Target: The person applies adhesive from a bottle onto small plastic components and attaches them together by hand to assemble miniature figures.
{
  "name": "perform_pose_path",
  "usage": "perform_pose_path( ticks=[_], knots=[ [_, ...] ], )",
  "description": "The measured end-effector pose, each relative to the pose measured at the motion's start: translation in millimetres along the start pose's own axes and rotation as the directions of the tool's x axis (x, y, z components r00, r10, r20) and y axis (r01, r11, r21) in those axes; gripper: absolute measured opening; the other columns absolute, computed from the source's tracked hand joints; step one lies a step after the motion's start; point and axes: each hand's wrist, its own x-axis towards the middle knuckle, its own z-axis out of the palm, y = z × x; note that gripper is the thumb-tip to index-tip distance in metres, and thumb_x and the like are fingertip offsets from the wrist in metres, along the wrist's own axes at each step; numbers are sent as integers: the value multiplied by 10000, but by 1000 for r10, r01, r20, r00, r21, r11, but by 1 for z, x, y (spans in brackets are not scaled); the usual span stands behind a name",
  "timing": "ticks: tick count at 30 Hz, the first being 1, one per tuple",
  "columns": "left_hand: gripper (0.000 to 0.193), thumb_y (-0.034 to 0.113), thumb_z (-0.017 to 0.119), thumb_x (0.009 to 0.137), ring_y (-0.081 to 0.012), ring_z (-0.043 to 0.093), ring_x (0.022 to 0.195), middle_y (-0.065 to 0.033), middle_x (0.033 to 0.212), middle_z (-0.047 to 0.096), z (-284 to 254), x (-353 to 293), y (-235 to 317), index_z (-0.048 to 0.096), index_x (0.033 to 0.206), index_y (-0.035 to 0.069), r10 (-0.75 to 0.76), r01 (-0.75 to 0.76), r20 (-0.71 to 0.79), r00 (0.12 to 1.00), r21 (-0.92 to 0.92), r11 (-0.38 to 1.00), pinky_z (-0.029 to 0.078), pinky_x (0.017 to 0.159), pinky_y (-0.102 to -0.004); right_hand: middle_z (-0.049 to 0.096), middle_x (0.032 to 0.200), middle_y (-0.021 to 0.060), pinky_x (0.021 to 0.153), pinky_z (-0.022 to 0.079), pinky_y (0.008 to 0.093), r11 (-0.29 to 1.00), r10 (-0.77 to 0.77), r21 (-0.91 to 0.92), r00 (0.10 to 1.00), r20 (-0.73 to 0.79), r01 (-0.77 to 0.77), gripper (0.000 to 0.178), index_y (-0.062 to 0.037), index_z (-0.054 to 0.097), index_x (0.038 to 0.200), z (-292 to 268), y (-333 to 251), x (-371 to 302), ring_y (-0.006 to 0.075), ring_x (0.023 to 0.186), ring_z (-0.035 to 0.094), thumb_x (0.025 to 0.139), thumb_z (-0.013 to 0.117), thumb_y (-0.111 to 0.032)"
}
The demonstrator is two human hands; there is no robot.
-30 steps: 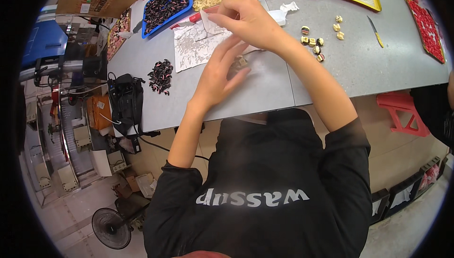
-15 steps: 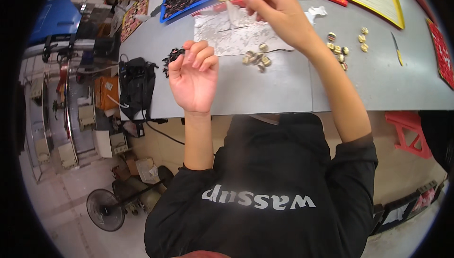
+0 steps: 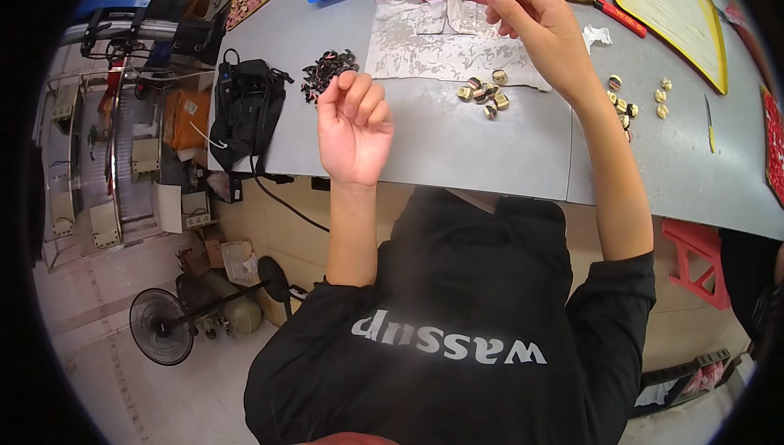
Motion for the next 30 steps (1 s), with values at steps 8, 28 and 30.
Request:
perform_pose_path(
  ticks=[8, 28, 30],
  knots=[
    [373, 271, 605, 873, -292, 372, 1164, -144, 1207, 486, -27, 0, 55, 531, 1171, 61, 425, 115, 376, 824, 623, -774, 300, 984, -420, 564, 787, -4, 672, 396, 209, 999, 6, -35, 1000, 17, -5, 248, -37, 566, 846, 3, 1, -1, 59, 696, 470, 949, 521, -258],
    [268, 261, 609, 841, -308, 500, 842, -126, 880, 507, -38, 58, 97, 508, 859, 14, 0, -121, 277, 961, 417, -901, 432, 715, -406, 581, 745, 3, 668, 429, 225, 996, -6, -94, 1000, -2, 6, 289, -26, 580, 819, 4, 1, -3, 81, 713, 515, 931, 550, -291],
    [271, 263, 605, 843, -309, 502, 839, -129, 879, 505, -39, 60, 99, 503, 851, 12, -4, -121, 273, 962, 415, -902, 430, 713, -407, 582, 743, 3, 663, 430, 227, 994, -19, -110, 1000, 1, 19, 287, -26, 580, 820, 5, 2, -3, 81, 708, 515, 931, 550, -289]
  ],
)
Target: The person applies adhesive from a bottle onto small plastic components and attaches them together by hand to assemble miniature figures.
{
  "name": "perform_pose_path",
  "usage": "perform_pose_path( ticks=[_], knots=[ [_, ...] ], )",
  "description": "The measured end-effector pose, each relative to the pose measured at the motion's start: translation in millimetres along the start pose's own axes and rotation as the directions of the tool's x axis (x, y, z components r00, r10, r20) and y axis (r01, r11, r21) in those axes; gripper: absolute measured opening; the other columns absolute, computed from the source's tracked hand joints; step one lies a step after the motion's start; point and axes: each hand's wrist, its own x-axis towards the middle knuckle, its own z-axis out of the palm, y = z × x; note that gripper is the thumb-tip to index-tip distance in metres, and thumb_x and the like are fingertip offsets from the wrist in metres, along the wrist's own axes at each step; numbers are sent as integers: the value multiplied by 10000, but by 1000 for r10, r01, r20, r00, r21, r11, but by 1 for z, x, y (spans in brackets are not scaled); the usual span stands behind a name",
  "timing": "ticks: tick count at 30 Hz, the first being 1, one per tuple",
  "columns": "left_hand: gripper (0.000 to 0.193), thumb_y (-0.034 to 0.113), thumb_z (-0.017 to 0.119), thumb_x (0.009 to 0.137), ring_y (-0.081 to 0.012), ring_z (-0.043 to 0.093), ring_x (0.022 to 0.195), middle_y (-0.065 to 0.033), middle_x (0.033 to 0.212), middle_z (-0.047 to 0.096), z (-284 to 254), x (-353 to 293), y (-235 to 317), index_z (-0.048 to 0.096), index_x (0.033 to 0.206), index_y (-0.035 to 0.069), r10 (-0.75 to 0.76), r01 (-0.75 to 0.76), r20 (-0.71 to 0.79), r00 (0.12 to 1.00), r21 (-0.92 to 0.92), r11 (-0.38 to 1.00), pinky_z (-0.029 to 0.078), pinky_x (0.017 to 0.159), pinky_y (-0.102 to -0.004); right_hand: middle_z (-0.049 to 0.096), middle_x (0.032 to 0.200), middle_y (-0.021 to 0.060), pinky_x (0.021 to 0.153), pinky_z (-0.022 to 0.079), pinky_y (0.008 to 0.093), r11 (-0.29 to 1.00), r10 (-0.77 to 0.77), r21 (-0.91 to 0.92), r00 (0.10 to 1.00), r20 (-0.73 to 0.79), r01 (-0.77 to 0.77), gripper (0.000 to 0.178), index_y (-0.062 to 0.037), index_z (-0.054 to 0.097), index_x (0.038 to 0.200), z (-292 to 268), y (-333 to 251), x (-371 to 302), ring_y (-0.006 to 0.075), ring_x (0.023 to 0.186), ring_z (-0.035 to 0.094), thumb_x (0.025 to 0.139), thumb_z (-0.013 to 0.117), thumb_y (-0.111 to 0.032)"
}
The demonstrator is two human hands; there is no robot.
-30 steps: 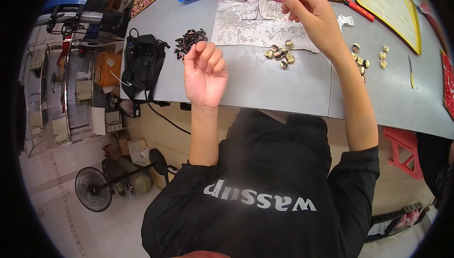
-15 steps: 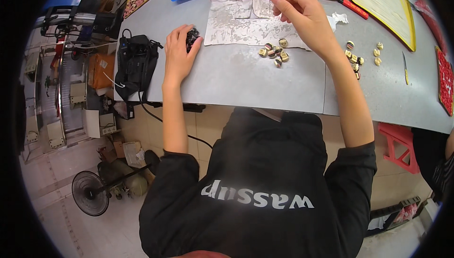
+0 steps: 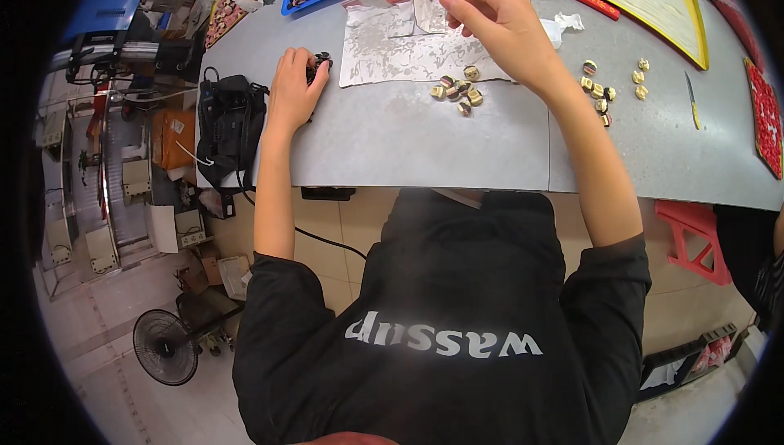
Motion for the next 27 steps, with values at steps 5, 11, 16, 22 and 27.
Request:
perform_pose_path(
  ticks=[5, 11, 16, 22, 27],
  knots=[
    [291, 271, 608, 846, -311, 512, 814, -132, 853, 503, -3, 2, 2, 480, 820, 11, -2, 1, 30, 1000, 20, 1000, 428, 697, -405, 584, 736, 4, 646, 434, 232, 999, -31, -24, 1000, 4, 31, 281, -27, 580, 821, 2, 2, 0, 83, 690, 516, 931, 551, -284],
    [311, 263, 621, 854, -307, 509, 763, -123, 755, 498, -5, 5, 6, 454, 779, 13, -37, 36, -10, 999, -83, 996, 417, 667, -401, 590, 729, 7, 645, 437, 237, 1000, -17, -19, 1000, -9, 17, 293, -24, 580, 810, 0, 0, 1, 84, 685, 516, 927, 555, -292],
    [292, 211, 593, 880, -317, 502, 656, -132, 712, 504, -5, 8, 3, 460, 722, 6, -1, 0, -19, 1000, -70, 998, 406, 597, -401, 591, 726, 10, 647, 436, 237, 999, -29, -27, 999, -15, 29, 299, -17, 579, 805, -1, 0, 2, 86, 684, 516, 926, 556, -289],
    [305, 215, 577, 895, -354, 502, 623, -156, 704, 535, -8, 13, 7, 476, 712, -8, 29, -37, -99, 995, -80, 996, 394, 567, -414, 593, 730, 14, 649, 434, 237, 999, -26, -34, 1000, -9, 25, 290, -16, 581, 809, -1, 2, 2, 87, 684, 513, 927, 555, -280],
    [326, 231, 559, 905, -390, 502, 645, -181, 705, 538, -6, 19, 2, 489, 700, -12, 67, -71, -96, 993, -45, 996, 394, 571, -432, 592, 732, 15, 652, 434, 237, 998, -39, -40, 999, -20, 39, 285, -15, 584, 820, -1, 0, 0, 88, 686, 514, 928, 554, -276]
  ],
)
